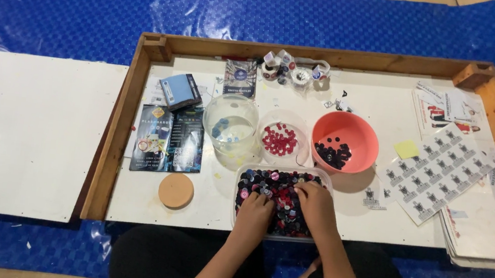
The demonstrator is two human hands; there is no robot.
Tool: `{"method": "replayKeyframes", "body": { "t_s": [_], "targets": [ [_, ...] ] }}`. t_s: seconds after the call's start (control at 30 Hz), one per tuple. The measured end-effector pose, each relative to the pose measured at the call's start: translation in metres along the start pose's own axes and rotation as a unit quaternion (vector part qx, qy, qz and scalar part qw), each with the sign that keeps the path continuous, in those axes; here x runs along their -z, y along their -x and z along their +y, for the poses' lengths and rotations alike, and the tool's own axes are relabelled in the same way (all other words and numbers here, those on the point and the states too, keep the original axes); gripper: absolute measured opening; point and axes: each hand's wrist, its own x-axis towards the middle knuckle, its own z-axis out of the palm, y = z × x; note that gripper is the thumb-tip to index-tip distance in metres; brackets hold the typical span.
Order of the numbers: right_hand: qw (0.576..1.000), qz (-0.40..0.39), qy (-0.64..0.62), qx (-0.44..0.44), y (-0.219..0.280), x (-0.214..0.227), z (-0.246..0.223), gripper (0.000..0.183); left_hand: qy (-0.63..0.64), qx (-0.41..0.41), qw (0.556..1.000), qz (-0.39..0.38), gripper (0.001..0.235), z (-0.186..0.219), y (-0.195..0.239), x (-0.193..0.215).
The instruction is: The person sits on the floor and sorts small colorful buttons from a clear plastic container into a pink bowl. They repeatedly pick up buttons with both hands and transfer them to the bowl.
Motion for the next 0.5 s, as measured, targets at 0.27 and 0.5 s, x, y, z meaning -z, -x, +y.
{"method": "replayKeyframes", "body": {
  "t_s": [0.27,0.5],
  "targets": [
    [0.974,0.15,-0.16,0.064,-0.061,-0.013,-0.01,0.017,0.075,0.003,0.997,0.019,0.008,0.008,-0.01,0.035],
    [0.972,0.123,-0.183,0.077,-0.092,-0.018,-0.009,0.027,0.156,0.02,0.987,0.02,0.007,0.005,-0.01,0.044]
  ]
}}
